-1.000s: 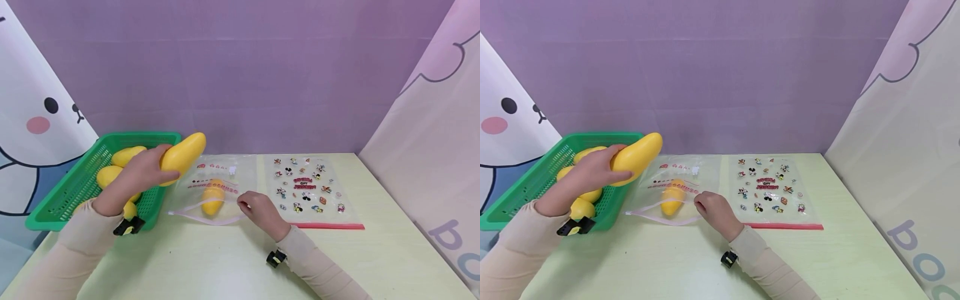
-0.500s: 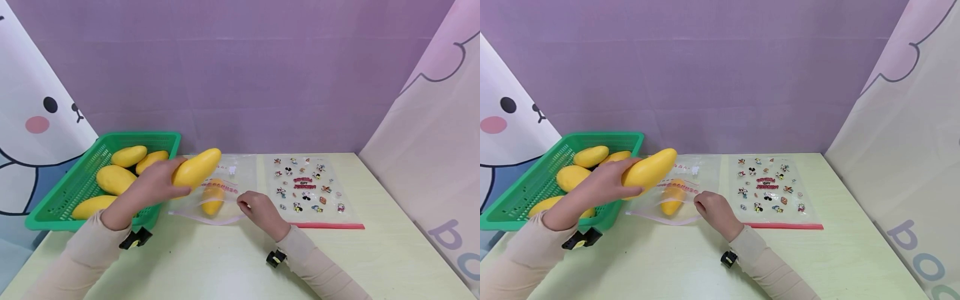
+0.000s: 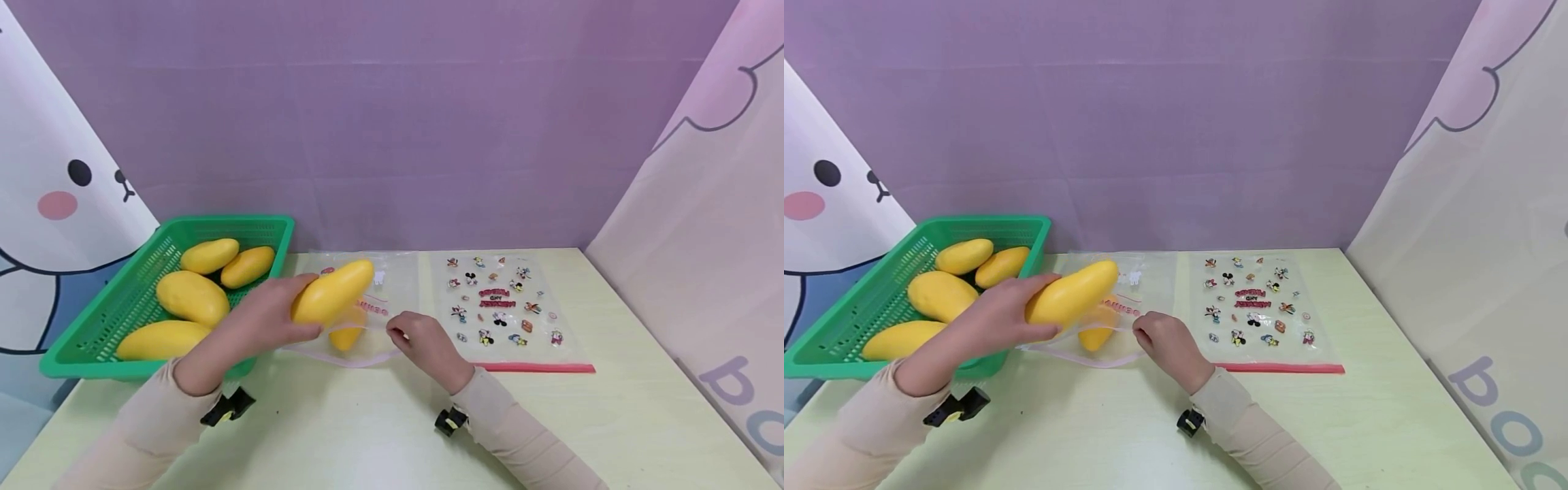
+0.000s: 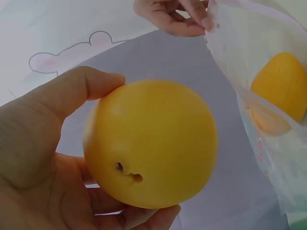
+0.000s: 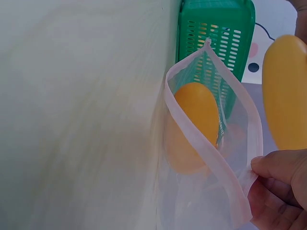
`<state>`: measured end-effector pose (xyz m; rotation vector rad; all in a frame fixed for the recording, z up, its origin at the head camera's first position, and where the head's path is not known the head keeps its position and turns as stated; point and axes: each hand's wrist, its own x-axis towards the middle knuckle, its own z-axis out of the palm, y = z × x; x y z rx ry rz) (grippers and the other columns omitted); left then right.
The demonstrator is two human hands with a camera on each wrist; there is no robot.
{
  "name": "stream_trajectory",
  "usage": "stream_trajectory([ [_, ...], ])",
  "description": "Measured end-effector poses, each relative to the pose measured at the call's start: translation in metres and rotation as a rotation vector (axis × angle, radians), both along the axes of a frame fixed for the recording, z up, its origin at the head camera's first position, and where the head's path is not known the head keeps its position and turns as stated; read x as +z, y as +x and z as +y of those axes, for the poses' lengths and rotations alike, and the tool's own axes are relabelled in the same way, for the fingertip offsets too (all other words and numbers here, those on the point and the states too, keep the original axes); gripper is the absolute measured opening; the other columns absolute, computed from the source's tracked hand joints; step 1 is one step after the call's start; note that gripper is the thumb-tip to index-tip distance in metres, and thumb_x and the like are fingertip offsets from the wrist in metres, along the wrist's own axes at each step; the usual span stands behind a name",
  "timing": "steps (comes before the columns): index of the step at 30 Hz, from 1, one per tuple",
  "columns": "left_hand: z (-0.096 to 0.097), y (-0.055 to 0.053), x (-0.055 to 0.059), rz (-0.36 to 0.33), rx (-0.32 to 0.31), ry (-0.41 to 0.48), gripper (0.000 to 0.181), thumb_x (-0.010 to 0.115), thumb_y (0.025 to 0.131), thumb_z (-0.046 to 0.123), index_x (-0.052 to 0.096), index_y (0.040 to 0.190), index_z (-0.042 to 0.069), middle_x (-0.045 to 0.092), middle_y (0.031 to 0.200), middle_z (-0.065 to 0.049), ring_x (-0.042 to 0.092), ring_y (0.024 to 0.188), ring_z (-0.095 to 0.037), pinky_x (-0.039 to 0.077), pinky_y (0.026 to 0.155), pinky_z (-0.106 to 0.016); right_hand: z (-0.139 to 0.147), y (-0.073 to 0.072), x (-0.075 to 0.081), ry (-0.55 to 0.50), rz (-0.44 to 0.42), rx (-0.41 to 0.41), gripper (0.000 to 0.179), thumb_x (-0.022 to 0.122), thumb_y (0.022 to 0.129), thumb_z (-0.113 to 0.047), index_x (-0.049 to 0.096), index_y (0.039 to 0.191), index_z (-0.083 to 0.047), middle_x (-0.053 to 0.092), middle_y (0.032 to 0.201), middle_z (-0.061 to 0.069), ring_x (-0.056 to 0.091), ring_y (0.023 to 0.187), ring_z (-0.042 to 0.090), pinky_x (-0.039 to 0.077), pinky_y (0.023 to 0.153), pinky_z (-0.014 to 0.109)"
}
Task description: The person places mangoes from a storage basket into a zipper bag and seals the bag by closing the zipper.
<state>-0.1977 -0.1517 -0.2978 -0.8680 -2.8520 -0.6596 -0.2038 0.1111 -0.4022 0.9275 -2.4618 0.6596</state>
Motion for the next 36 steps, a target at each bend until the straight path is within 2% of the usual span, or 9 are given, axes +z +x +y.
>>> stream_trajectory([
  [8,0.005,0.007,-0.009,0.028,-0.036,-0.016,0.056,0.073,0.073,0.026,0.056,0.121,0.002,0.057,0.079,0.004,0.046,0.068,-0.013,0.04,0.059,-0.028,-0.001,0.001,0.001,-0.002,-0.003,-0.003,0.007,0.067,0.082,0.001,0.07,0.082,-0.006,0.066,0.078,0.0,0.058,0.069,0.01,0.05,0.064,0.02],
  [15,0.009,0.018,-0.016,0.025,-0.024,-0.048,0.066,0.075,0.073,0.031,0.053,0.128,0.001,0.065,0.098,-0.003,0.05,0.076,-0.016,0.041,0.063,-0.029,0.0,0.001,0.001,0.004,-0.02,-0.009,0.007,0.066,0.083,0.001,0.07,0.083,-0.006,0.067,0.078,0.0,0.058,0.069,0.009,0.05,0.063,0.019],
  [20,0.01,0.02,-0.022,0.041,-0.032,-0.056,0.068,0.075,0.072,0.032,0.053,0.13,0.003,0.065,0.1,-0.003,0.05,0.077,-0.016,0.04,0.065,-0.03,0.0,0.001,0.001,0.003,-0.001,-0.003,0.008,0.066,0.082,0.002,0.069,0.082,-0.006,0.066,0.077,0.0,0.057,0.067,0.009,0.049,0.062,0.019],
  [27,0.01,0.026,-0.027,0.025,-0.03,-0.051,0.069,0.076,0.072,0.032,0.053,0.13,0.004,0.065,0.109,-0.004,0.049,0.079,-0.015,0.039,0.064,-0.028,0.0,0.0,0.0,0.003,-0.007,-0.004,0.008,0.066,0.083,0.001,0.07,0.083,-0.005,0.067,0.079,0.001,0.06,0.07,0.01,0.051,0.065,0.021],
  [36,0.012,0.039,-0.028,-0.002,-0.007,-0.081,0.069,0.077,0.071,0.033,0.054,0.128,0.003,0.064,0.108,-0.005,0.049,0.081,-0.017,0.039,0.063,-0.028,0.0,0.002,0.002,-0.001,-0.015,-0.008,0.003,0.067,0.085,-0.004,0.069,0.084,-0.005,0.067,0.078,0.002,0.059,0.067,0.01,0.05,0.062,0.017],
])
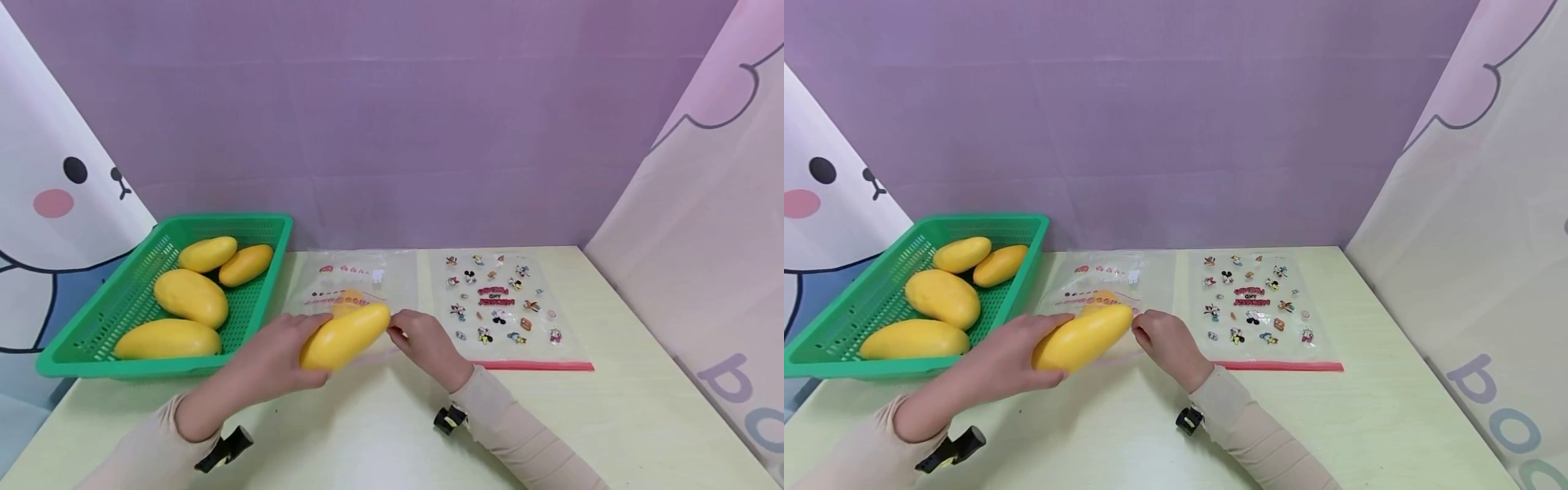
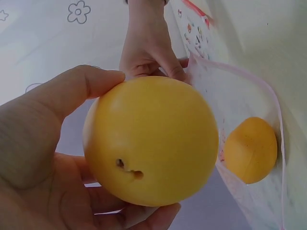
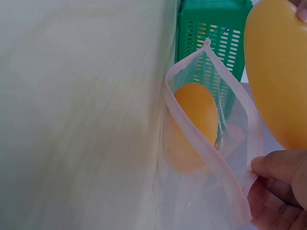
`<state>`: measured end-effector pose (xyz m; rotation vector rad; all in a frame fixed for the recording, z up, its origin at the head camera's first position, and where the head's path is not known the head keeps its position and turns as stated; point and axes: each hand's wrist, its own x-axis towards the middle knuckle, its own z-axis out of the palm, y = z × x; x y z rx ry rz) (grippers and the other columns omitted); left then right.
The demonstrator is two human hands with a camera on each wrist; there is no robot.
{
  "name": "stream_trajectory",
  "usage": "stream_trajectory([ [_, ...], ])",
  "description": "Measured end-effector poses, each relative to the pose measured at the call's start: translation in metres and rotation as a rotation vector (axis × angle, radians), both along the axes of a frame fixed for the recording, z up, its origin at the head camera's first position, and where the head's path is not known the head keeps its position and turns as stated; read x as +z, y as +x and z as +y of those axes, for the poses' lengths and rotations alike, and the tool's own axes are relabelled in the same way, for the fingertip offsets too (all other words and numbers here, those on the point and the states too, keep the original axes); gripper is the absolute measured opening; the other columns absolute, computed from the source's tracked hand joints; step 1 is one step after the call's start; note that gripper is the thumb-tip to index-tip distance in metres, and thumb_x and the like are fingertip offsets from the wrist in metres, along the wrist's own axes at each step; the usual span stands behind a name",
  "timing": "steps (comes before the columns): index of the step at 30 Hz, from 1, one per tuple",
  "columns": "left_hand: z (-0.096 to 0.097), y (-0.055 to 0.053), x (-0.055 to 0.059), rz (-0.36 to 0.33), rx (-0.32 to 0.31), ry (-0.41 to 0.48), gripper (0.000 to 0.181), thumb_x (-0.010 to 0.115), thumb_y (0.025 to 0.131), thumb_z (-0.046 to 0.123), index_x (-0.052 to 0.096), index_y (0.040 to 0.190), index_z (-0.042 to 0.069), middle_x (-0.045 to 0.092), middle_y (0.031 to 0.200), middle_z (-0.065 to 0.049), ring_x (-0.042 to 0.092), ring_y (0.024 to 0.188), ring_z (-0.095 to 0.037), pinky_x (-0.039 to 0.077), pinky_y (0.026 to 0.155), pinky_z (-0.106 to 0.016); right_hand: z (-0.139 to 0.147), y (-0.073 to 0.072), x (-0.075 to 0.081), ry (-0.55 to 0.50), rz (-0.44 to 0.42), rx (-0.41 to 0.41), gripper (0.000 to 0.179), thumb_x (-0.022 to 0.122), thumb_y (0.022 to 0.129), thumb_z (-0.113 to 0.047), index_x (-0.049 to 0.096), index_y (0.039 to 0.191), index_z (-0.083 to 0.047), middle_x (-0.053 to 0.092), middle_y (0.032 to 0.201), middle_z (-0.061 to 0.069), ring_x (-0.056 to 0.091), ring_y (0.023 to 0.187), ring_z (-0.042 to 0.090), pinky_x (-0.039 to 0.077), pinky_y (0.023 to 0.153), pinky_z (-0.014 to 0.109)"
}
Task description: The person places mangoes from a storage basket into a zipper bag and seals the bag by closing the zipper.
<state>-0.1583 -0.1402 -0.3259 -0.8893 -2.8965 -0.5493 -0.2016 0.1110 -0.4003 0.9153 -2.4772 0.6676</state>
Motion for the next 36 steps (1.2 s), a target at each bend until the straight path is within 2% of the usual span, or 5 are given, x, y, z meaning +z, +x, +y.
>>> stream_trajectory([
  [4,0.002,0.007,-0.003,0.008,0.017,-0.023,0.07,0.078,0.07,0.034,0.054,0.129,0.005,0.064,0.107,-0.006,0.048,0.081,-0.017,0.039,0.062,-0.027,0.0,0.0,-0.001,-0.007,0.008,0.002,0.004,0.067,0.084,-0.002,0.067,0.082,-0.005,0.065,0.076,0.002,0.055,0.064,0.009,0.048,0.06,0.016],
  [10,0.004,0.013,-0.011,0.084,0.011,-0.056,0.07,0.079,0.068,0.035,0.056,0.127,0.005,0.064,0.109,-0.008,0.052,0.084,-0.019,0.043,0.064,-0.03,0.0,-0.001,0.0,-0.009,0.01,0.007,0.004,0.068,0.083,-0.001,0.068,0.086,-0.005,0.067,0.08,0.003,0.06,0.069,0.011,0.051,0.064,0.019],
  [16,0.006,0.017,-0.018,0.144,0.026,-0.086,0.071,0.08,0.066,0.036,0.057,0.126,0.005,0.065,0.106,-0.008,0.053,0.083,-0.02,0.043,0.063,-0.032,0.0,-0.002,0.001,-0.008,-0.011,0.01,0.008,0.069,0.082,-0.001,0.07,0.088,-0.006,0.069,0.084,0.003,0.063,0.074,0.013,0.053,0.068,0.022],
  [27,0.007,0.021,-0.031,0.193,0.049,-0.16,0.072,0.081,0.065,0.037,0.056,0.124,0.005,0.063,0.106,-0.009,0.053,0.087,-0.023,0.048,0.066,-0.035,0.0,-0.001,0.003,0.008,-0.006,-0.003,0.005,0.068,0.084,-0.002,0.07,0.086,-0.007,0.068,0.082,0.002,0.062,0.073,0.012,0.053,0.068,0.022],
  [36,0.009,0.021,-0.041,0.323,0.051,-0.205,0.072,0.082,0.062,0.037,0.057,0.121,0.003,0.063,0.101,-0.011,0.053,0.085,-0.027,0.05,0.064,-0.036,-0.001,-0.001,0.003,0.006,-0.006,-0.001,0.006,0.067,0.084,-0.002,0.071,0.085,-0.006,0.068,0.082,0.002,0.062,0.073,0.011,0.052,0.067,0.022],
])
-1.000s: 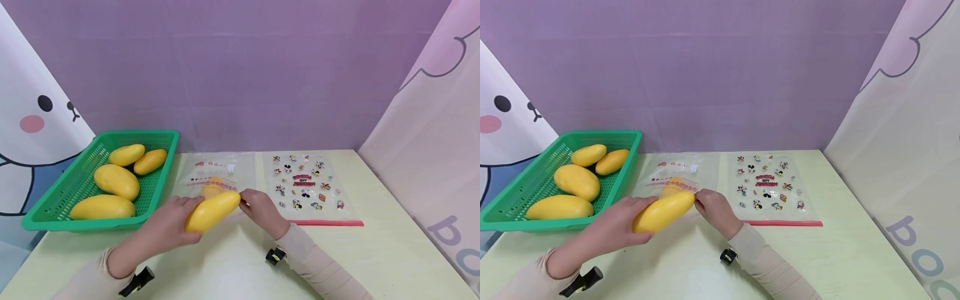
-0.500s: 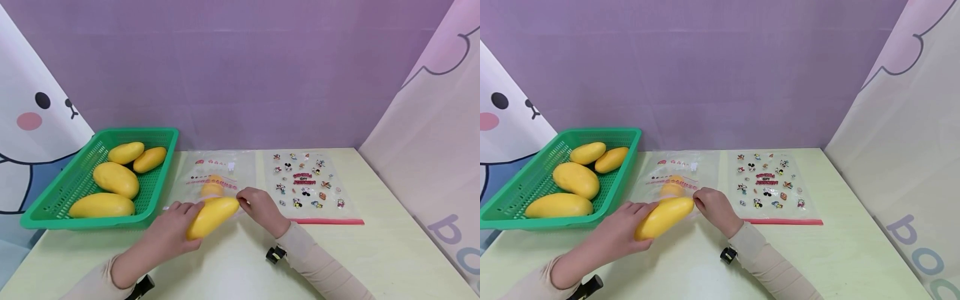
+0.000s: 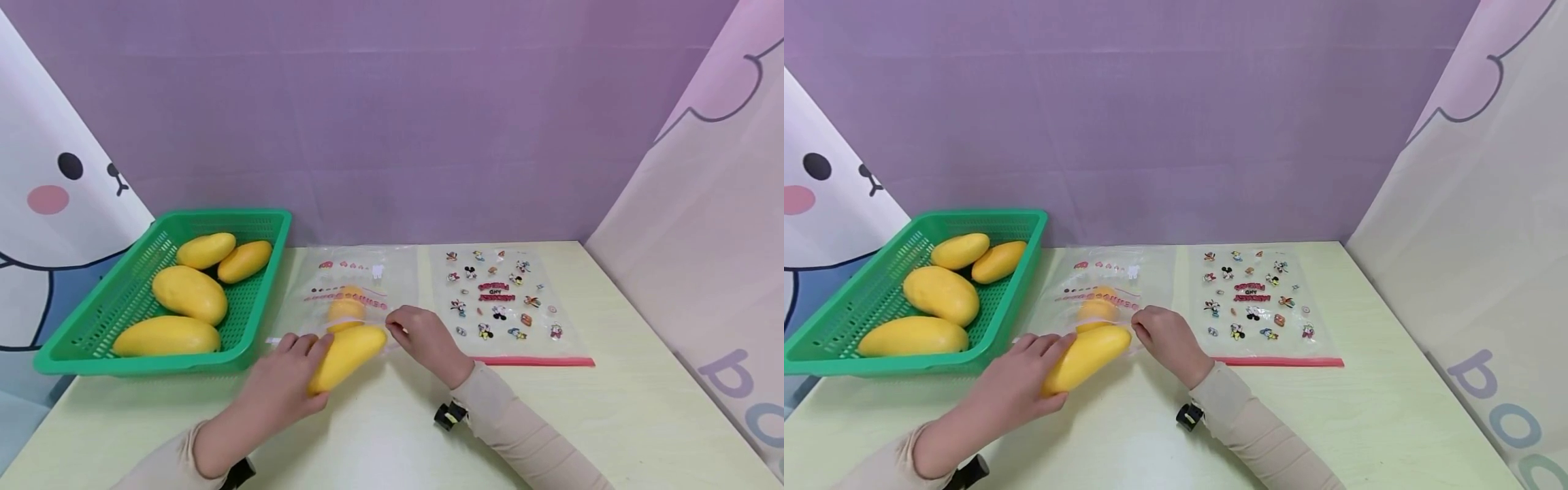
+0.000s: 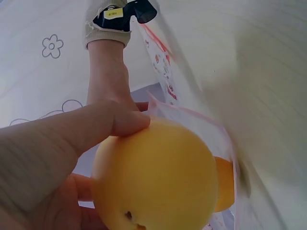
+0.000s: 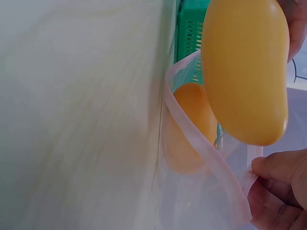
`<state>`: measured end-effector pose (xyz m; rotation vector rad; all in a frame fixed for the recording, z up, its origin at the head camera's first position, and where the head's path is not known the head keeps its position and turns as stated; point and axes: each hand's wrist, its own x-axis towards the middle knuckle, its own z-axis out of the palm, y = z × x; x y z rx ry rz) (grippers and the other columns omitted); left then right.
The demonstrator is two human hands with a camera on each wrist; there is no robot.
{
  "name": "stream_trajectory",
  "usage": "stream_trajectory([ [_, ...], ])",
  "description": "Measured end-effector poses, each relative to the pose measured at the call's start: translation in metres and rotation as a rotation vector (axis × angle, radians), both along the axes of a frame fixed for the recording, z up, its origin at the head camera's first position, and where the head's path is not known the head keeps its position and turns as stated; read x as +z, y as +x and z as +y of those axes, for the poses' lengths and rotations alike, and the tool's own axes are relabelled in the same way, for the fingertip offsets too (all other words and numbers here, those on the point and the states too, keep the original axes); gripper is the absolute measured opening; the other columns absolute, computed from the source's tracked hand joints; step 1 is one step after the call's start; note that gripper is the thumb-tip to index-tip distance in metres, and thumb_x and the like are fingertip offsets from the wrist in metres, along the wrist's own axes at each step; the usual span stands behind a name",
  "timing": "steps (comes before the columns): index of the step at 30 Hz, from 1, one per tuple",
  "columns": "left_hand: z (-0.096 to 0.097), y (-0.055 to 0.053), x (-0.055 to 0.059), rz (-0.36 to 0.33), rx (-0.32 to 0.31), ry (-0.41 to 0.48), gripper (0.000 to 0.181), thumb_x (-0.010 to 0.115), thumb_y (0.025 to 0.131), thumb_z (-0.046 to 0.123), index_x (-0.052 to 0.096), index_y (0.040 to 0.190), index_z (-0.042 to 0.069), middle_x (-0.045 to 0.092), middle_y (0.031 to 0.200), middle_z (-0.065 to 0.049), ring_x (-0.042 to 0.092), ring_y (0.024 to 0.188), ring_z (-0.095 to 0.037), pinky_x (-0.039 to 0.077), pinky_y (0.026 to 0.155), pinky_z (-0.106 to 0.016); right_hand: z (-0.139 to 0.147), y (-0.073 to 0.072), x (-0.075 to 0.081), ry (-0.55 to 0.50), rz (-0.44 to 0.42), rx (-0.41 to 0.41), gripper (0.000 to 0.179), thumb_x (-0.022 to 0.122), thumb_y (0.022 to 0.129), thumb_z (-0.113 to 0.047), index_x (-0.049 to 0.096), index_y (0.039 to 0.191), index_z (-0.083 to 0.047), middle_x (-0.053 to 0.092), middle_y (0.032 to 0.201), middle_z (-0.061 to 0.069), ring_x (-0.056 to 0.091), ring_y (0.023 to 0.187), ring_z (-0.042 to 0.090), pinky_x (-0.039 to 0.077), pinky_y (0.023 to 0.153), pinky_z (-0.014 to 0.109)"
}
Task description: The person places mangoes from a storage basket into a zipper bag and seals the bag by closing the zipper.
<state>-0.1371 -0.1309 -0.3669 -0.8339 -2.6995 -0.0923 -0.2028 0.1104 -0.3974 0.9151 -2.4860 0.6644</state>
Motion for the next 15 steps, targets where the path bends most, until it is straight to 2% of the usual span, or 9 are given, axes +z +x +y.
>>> stream_trajectory([
  [8,0.008,-0.002,-0.006,0.064,-0.003,-0.053,0.073,0.084,0.061,0.035,0.057,0.122,0.004,0.062,0.104,-0.016,0.055,0.088,-0.03,0.053,0.063,-0.039,0.0,0.0,0.0,0.002,0.009,-0.011,0.005,0.068,0.084,-0.003,0.071,0.084,-0.007,0.068,0.081,0.001,0.06,0.071,0.011,0.052,0.066,0.021],
  [15,0.014,0.0,-0.01,0.073,0.012,-0.102,0.075,0.085,0.062,0.038,0.056,0.123,0.006,0.062,0.109,-0.015,0.055,0.091,-0.029,0.053,0.058,-0.036,-0.001,0.001,-0.002,-0.001,-0.012,-0.015,0.004,0.069,0.084,-0.004,0.071,0.085,-0.008,0.067,0.081,0.0,0.059,0.071,0.009,0.051,0.066,0.02],
])
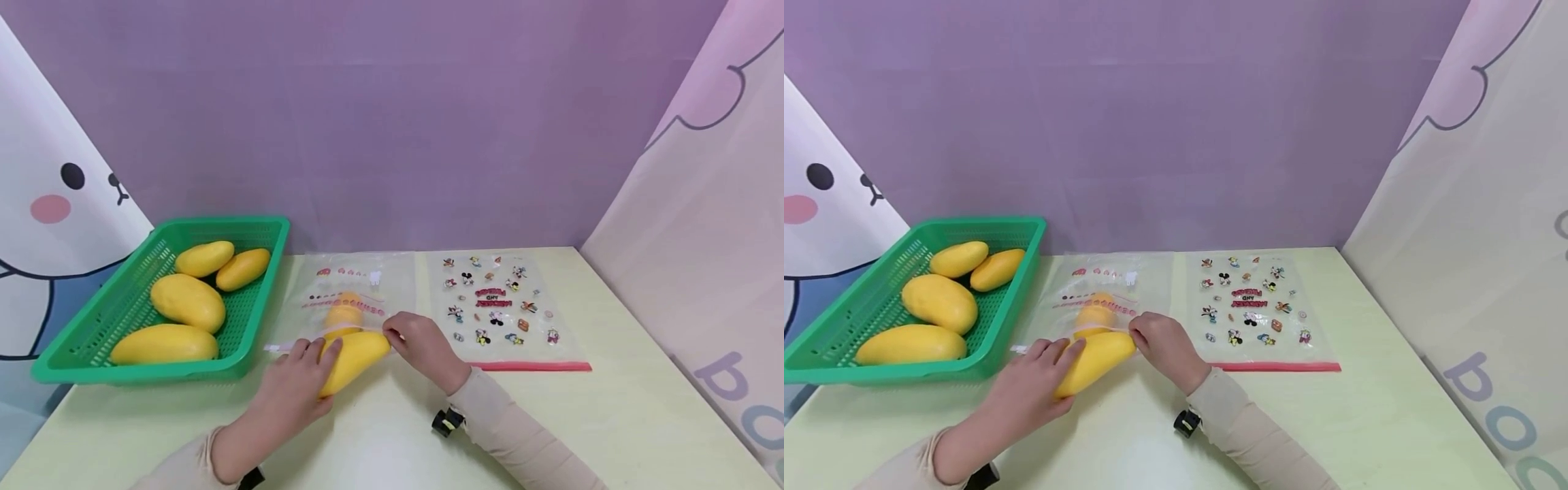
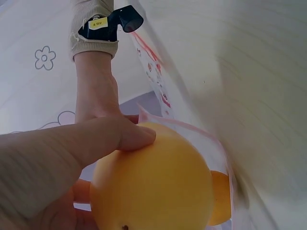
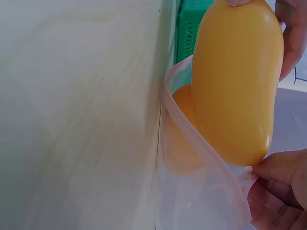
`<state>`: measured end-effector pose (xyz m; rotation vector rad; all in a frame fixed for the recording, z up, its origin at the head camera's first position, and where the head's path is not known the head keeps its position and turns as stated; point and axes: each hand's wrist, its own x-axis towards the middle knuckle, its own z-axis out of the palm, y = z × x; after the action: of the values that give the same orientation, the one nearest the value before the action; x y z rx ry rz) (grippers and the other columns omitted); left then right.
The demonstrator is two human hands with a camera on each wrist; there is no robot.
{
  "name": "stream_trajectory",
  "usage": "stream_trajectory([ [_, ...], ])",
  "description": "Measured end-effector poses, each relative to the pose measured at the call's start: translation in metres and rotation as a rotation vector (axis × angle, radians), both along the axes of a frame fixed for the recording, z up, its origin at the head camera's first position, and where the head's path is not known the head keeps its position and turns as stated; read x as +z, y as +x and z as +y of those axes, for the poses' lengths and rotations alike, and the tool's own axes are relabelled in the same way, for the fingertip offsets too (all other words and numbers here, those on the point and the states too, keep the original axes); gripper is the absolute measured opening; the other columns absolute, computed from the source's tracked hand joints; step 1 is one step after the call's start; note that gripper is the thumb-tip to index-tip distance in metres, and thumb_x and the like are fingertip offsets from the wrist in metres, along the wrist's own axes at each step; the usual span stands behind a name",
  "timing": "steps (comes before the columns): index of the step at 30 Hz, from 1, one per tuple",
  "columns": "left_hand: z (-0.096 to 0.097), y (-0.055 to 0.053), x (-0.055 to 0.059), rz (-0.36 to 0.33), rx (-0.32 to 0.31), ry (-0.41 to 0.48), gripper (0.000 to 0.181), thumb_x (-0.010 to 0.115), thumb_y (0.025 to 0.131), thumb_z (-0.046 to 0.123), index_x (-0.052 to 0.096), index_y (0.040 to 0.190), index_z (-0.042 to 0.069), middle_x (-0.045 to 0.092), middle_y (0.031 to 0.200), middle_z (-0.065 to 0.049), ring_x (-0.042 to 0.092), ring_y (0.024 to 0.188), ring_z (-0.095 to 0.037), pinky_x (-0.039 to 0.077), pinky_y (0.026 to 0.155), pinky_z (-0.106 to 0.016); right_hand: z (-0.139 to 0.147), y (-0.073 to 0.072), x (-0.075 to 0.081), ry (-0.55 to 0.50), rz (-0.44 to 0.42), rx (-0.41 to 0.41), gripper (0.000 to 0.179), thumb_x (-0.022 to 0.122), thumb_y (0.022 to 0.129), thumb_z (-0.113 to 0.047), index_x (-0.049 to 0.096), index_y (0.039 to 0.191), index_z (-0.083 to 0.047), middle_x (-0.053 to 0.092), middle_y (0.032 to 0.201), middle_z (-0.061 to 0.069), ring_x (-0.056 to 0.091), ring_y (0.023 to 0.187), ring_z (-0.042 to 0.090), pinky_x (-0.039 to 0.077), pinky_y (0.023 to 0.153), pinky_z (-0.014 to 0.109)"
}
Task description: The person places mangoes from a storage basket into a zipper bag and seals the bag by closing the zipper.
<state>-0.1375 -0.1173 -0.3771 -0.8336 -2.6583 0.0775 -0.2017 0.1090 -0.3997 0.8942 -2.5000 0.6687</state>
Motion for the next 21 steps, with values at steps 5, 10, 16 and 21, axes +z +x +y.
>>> stream_trajectory([
  [5,0.0017,-0.0001,-0.0026,0.03,-0.004,-0.019,0.076,0.085,0.061,0.037,0.056,0.123,0.006,0.062,0.11,-0.016,0.055,0.091,-0.03,0.053,0.061,-0.036,-0.0005,0.0013,-0.0001,0.001,-0.002,-0.004,0.005,0.068,0.085,-0.006,0.072,0.087,-0.008,0.068,0.082,0.0,0.059,0.071,0.008,0.051,0.066,0.019],
  [10,0.0041,-0.0013,-0.0042,0.063,-0.012,-0.025,0.075,0.086,0.059,0.035,0.057,0.122,0.005,0.063,0.109,-0.017,0.055,0.091,-0.03,0.053,0.061,-0.036,-0.001,0.0011,-0.0001,0.001,0.013,-0.001,0.004,0.068,0.085,-0.007,0.071,0.086,-0.008,0.068,0.082,0.0,0.059,0.071,0.008,0.051,0.065,0.019],
  [16,0.007,-0.0018,-0.0057,0.091,-0.001,-0.043,0.075,0.086,0.059,0.035,0.058,0.121,0.006,0.063,0.108,-0.017,0.056,0.09,-0.03,0.053,0.056,-0.034,-0.0009,0.0011,-0.0006,-0.002,0.029,0.004,0.004,0.068,0.085,-0.007,0.071,0.085,-0.008,0.068,0.081,0.001,0.06,0.071,0.009,0.051,0.066,0.019],
  [21,0.0101,-0.0024,-0.0075,0.111,0.011,-0.054,0.072,0.086,0.059,0.035,0.059,0.121,0.007,0.064,0.107,-0.017,0.057,0.091,-0.029,0.052,0.053,-0.033,-0.0009,0.0011,-0.0011,-0.004,0.037,0.004,0.004,0.068,0.085,-0.006,0.071,0.085,-0.009,0.068,0.082,0.001,0.061,0.071,0.009,0.051,0.066,0.019],
])
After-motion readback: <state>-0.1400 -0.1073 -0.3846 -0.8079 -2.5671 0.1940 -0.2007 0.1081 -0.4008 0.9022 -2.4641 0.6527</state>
